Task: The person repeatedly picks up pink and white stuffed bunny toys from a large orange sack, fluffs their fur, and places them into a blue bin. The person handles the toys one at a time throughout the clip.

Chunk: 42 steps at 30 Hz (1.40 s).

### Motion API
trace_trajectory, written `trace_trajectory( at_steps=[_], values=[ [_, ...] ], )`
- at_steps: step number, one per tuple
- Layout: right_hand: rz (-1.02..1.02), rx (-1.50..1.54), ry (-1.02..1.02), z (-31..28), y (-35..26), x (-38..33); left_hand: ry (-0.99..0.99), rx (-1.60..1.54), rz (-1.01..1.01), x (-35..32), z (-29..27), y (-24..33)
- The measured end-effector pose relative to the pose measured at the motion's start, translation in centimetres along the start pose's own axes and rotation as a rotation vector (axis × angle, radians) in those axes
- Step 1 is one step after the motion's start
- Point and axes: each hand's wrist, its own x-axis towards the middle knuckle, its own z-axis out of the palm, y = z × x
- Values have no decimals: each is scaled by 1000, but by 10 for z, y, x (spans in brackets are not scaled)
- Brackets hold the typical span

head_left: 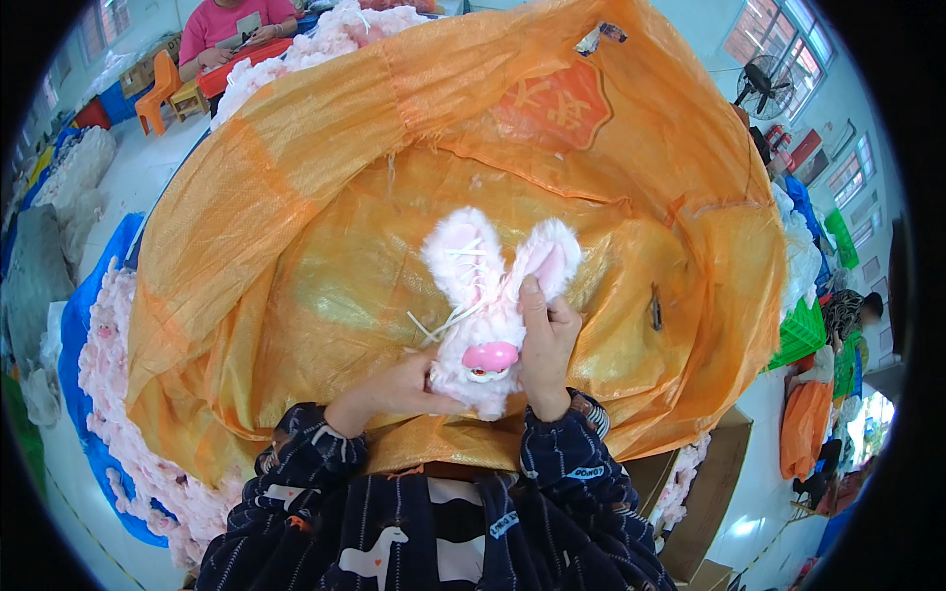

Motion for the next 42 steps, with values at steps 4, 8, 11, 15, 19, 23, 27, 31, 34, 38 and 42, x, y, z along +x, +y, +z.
trace_trajectory(
  at_steps=[4, 8, 11, 15, 19, 23, 27, 31, 34, 38, 42],
  values=[
    [202, 361, 21, 8, 0, -2, 210, -163, -56, 6, 16, 0],
    [325, 660, -66, 6, -8, 1, 268, -219, -57, 6, 13, -2],
    [7, 165, -118, -1, -7, -1, 310, -291, -109, 7, 0, -8],
    [-392, -531, -457, -22, -5, -19, 352, -463, 19, 12, -5, 9],
    [-438, -475, -324, -10, -5, -28, 361, -576, 17, 12, 1, 12],
    [-225, -310, -299, -8, 2, -31, 392, -552, 18, 14, 1, 6],
    [205, 79, -281, -9, 5, -32, 384, -482, 99, 15, -1, 1],
    [284, 49, -359, -13, 7, -28, 425, -439, 121, 15, -3, -5],
    [155, -101, -359, -15, 6, -28, 439, -412, 102, 14, -4, -5],
    [-147, -333, -425, -17, 8, -27, 421, -544, 84, 16, -1, 7],
    [-344, -503, -466, -17, 9, -26, 382, -418, -39, 16, -2, 2]
  ],
)
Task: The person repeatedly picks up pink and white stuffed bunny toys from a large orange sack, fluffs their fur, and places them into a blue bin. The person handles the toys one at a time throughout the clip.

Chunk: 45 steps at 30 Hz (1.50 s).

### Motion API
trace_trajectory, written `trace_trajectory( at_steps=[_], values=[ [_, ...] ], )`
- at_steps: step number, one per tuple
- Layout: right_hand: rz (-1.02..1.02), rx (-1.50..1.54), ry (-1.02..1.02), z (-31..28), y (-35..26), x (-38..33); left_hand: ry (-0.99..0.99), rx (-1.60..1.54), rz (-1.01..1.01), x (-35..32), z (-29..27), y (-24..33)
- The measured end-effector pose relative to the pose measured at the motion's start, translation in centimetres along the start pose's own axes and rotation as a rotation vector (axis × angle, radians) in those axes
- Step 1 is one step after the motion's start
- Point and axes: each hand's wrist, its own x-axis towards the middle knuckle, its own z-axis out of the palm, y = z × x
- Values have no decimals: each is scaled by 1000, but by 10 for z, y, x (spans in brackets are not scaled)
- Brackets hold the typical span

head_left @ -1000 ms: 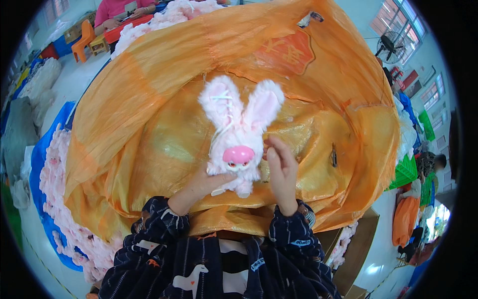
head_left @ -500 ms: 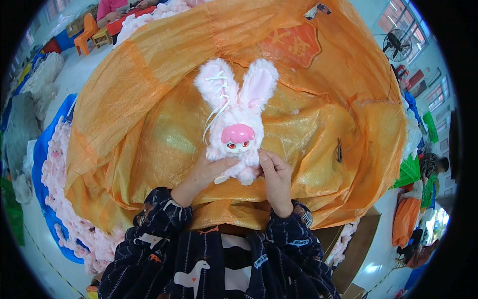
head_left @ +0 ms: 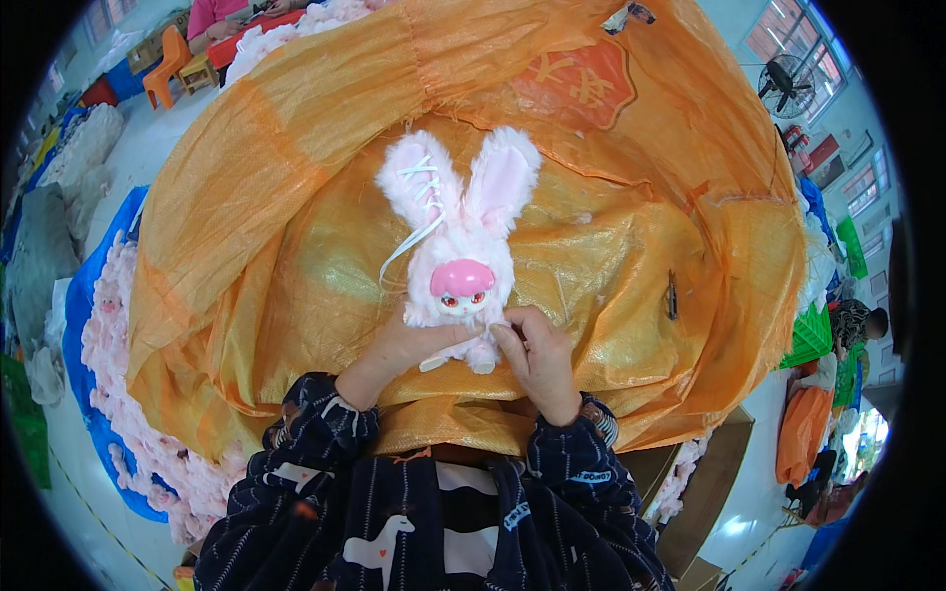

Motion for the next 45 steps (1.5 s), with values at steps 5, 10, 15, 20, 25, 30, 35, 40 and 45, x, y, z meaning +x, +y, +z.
trace_trajectory(
  at_steps=[5, 10, 15, 20, 25, 30, 35, 40, 45],
  values=[
    [-75, -174, -18, 2, 6, -4, 22, 132, 97, -5, 6, 2],
    [19, -209, 60, 8, 3, -6, 61, 378, 424, -4, 8, -7],
    [579, 645, -23, 10, -2, -6, 57, 383, 373, 2, 4, -9],
    [366, 527, -28, -2, -5, -4, 13, -178, -12, 9, -12, -14],
    [-382, -333, -248, -8, -11, -6, -6, -302, -23, 10, -14, 1],
    [-441, -506, -382, -10, -7, -4, -8, -261, -74, 9, -15, 4],
    [-468, -509, -282, -6, -4, 2, 36, -203, -79, 11, -16, 0],
    [-302, -465, -42, 11, 8, 1, 63, -144, -20, 13, -13, -10],
    [-25, -412, -33, 14, 8, -2, 96, -21, 104, 10, -4, -10]
  ],
)
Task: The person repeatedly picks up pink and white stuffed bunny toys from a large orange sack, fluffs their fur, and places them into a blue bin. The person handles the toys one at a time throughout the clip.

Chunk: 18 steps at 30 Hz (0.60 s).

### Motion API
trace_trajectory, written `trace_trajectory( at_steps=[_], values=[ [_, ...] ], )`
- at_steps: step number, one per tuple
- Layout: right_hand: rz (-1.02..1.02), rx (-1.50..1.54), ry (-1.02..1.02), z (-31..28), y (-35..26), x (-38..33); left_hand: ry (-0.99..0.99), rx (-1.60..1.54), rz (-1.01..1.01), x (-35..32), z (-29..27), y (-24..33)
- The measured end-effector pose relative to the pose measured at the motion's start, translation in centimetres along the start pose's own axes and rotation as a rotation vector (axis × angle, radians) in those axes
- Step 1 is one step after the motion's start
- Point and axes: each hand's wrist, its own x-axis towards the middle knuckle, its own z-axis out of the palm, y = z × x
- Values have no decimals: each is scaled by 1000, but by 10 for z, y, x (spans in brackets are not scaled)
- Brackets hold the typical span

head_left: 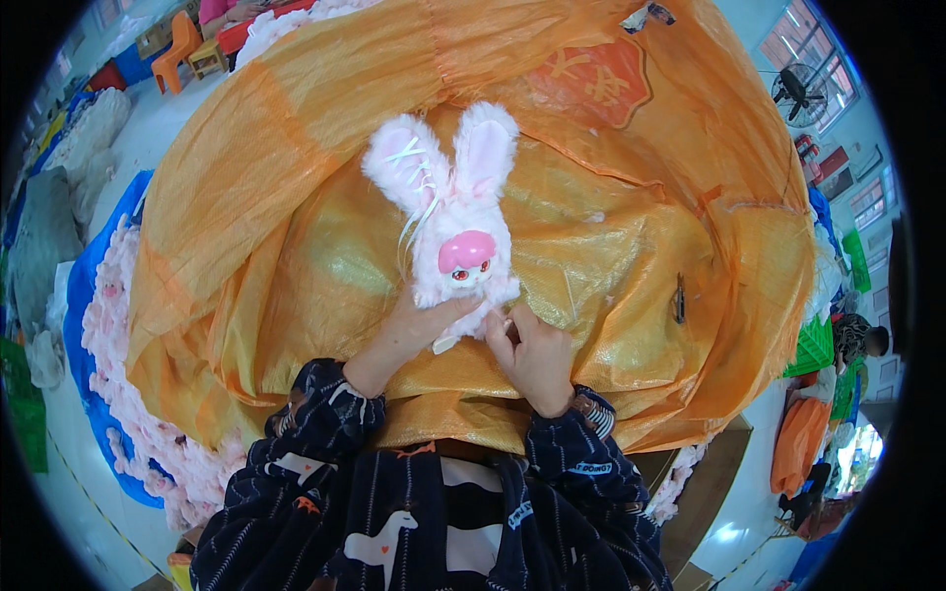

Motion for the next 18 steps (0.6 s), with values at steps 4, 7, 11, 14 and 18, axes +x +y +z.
trace_trajectory(
  at_steps=[4, 7, 11, 14, 18],
  values=[
    [-77, -21, 78, -11, -8, 2, 32, -53, 2, 3, -2, 1],
    [-302, 42, 46, -19, -26, 5, 46, -66, -25, 4, -5, 0],
    [-380, 56, -43, -1, -30, 3, 24, 16, -59, 1, 0, 4],
    [-369, 62, -19, 6, -30, 2, 23, 91, -104, -2, -3, 1],
    [-198, 220, 27, 13, -29, -6, 2, 187, -60, -5, 0, 1]
  ],
)
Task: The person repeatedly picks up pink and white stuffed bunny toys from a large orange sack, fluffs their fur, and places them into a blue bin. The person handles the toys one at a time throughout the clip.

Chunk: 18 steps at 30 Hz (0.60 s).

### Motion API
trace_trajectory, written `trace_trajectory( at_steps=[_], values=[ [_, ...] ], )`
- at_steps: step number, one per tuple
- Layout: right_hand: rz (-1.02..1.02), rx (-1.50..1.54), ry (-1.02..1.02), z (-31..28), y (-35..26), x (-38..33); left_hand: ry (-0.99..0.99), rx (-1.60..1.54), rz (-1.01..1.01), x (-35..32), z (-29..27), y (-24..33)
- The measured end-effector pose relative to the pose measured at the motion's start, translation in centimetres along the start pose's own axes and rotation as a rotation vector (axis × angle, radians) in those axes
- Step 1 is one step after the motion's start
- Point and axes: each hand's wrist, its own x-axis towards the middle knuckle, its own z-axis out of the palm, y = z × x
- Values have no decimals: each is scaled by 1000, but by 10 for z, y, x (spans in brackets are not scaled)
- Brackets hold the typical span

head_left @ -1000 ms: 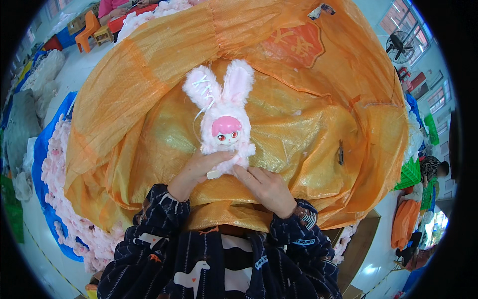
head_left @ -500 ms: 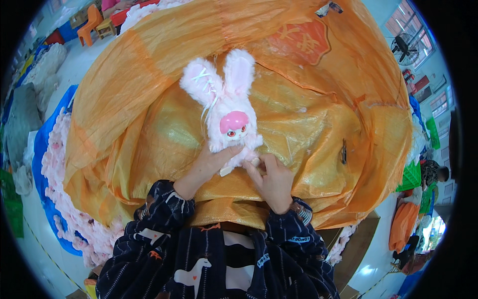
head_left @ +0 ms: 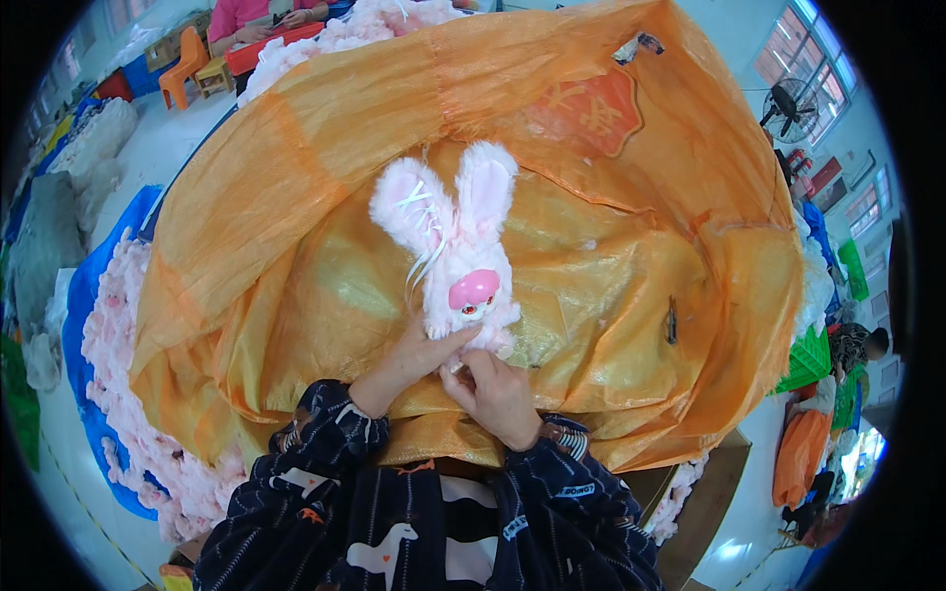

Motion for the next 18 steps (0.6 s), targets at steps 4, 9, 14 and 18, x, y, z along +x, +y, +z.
trace_trajectory(
  at_steps=[4, 9, 14, 18],
  values=[
    [401, 354, -38, 2, -9, -3, 128, -13, -103, -8, 6, 4],
    [306, 590, -177, -21, -8, -10, 35, 195, 256, -14, -16, 14],
    [183, 235, -39, -74, 16, -15, 134, -227, 712, -83, -76, 142],
    [385, -113, 222, -131, 67, -32, 976, -161, 1092, -113, -112, 213]
  ],
)
